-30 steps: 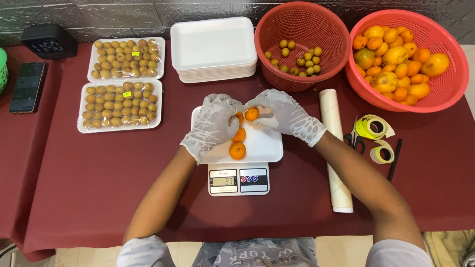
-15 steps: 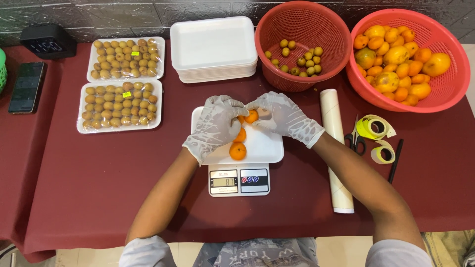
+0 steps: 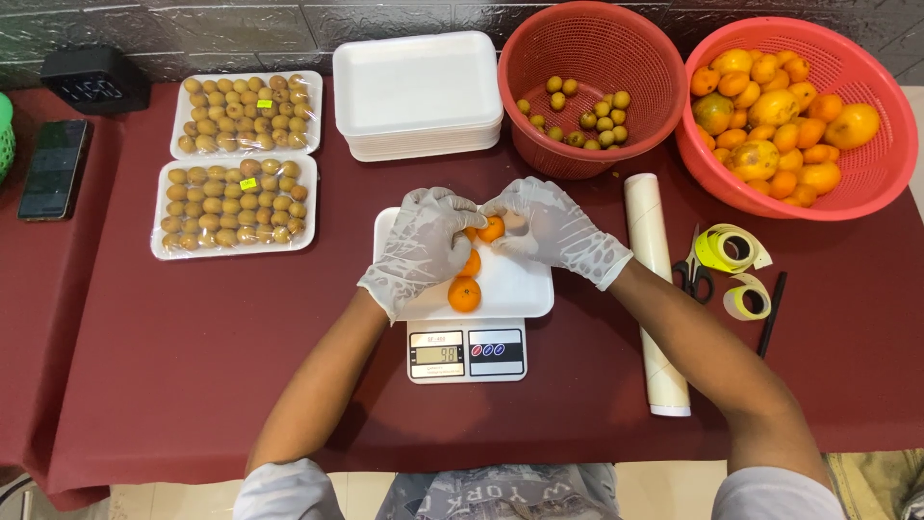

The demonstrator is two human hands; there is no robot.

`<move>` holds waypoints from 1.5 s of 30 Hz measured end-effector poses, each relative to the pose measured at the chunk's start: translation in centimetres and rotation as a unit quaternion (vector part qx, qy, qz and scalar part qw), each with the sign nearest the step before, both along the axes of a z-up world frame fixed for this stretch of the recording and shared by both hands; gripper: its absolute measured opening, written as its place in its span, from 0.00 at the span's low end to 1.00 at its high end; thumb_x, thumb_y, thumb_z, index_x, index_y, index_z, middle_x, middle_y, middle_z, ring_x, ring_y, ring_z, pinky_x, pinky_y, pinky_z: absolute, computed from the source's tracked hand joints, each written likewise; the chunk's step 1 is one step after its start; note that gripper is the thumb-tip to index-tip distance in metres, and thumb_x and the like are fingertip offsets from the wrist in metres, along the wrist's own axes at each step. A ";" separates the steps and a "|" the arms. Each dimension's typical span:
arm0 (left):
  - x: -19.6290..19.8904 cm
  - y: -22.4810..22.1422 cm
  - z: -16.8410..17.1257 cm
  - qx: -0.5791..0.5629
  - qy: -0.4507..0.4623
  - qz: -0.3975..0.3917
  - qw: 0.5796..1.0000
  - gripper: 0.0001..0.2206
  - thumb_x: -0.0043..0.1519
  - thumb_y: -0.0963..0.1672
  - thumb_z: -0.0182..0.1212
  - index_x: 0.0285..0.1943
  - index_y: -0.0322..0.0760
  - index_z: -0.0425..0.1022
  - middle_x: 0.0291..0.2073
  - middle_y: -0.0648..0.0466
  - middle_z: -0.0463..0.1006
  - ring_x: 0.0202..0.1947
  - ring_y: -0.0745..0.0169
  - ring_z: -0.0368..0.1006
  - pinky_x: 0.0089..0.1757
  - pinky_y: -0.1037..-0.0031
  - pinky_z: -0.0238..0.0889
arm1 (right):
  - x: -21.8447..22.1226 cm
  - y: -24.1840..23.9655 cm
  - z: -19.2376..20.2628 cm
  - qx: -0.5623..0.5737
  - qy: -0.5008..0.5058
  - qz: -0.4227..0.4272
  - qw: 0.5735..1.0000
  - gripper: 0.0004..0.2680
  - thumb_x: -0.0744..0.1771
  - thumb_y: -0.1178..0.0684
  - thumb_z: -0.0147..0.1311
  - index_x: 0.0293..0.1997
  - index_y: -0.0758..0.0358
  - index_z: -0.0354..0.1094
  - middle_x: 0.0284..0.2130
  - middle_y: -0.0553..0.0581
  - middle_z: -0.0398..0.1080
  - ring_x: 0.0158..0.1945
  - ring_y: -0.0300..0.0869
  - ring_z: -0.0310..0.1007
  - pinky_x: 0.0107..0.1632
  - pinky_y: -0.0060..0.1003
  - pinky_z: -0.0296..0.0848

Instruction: Weighing oranges on a digital scale and arranging them on a plastic tray for packaging.

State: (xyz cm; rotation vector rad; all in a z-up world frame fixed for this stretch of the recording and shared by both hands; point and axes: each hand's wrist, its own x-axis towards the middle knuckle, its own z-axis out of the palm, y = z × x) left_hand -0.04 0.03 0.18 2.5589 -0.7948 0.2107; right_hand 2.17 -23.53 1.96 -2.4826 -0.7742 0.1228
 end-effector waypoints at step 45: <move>-0.4 1.9 -0.8 -0.013 -0.050 0.021 0.998 0.16 0.51 0.44 0.55 0.47 0.51 0.82 0.47 0.62 0.81 0.57 0.64 0.70 0.58 0.66 0.57 | -0.5 0.1 1.5 -0.042 0.056 -0.032 0.997 0.21 0.61 0.37 0.64 0.59 0.38 0.69 0.54 0.46 0.67 0.52 0.47 0.68 0.55 0.42 0.71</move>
